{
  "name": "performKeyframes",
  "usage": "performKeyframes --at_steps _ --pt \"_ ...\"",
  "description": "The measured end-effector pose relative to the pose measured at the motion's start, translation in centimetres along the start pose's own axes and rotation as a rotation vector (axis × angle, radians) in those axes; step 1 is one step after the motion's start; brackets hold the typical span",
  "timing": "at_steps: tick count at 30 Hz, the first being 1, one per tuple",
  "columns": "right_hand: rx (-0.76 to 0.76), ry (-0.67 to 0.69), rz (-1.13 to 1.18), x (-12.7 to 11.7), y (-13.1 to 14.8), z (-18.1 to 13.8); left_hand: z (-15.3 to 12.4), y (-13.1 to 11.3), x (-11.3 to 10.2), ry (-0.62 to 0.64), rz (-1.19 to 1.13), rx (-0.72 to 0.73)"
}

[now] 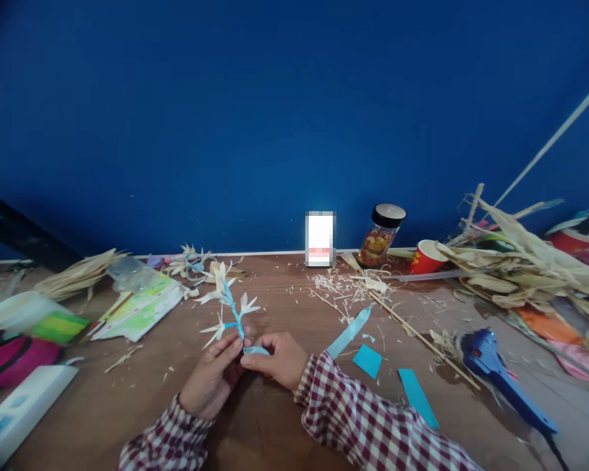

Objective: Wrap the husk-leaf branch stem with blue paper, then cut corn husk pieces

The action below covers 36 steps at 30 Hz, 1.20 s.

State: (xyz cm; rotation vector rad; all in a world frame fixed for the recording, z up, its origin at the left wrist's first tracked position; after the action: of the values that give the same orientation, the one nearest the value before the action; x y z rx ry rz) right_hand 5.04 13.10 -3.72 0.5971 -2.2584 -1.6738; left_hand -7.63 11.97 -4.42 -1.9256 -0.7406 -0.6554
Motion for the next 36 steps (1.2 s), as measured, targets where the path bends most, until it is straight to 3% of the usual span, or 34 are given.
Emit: performKeyframes --at_steps 4,9,14,19,28,36 --pt "-0.042 -0.061 -0.214 -0.9 0.5 -0.2 0.0 -0.2 -0.2 -0.084 0.097 0.032" --pt "-0.064 -0.122 -0.320 -1.4 0.9 -0.5 -0.2 -0.2 0.1 -0.127 0.172 0.026" --pt "-0.067 -0.175 -0.522 -1.8 1.7 -1.2 -0.4 -0.4 0.3 -0.134 0.321 0.087" --pt "-0.028 -0.144 -0.563 -1.9 2.0 -1.5 -0.1 -0.4 -0.1 -0.069 0.516 0.185" --pt "-0.041 -0.150 -0.537 -1.5 1.5 -1.4 -0.1 -0.4 -0.3 -0.193 0.401 0.083" --pt "-0.062 -0.173 -0.548 -1.3 2.0 -1.6 0.0 0.0 -0.4 -0.104 0.309 0.022"
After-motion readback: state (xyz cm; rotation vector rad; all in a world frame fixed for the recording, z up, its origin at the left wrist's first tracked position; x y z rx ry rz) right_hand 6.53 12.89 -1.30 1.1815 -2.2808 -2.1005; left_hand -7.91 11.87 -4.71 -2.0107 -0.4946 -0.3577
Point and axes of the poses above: each hand's wrist, its own z-axis towards the middle knuckle, its own x-axis out of the palm, y = z × x, the point moved 3 cm from there along z, towards the middle knuckle, and after that the axes turned 8 degrees about -z, right-handed, at the moved point
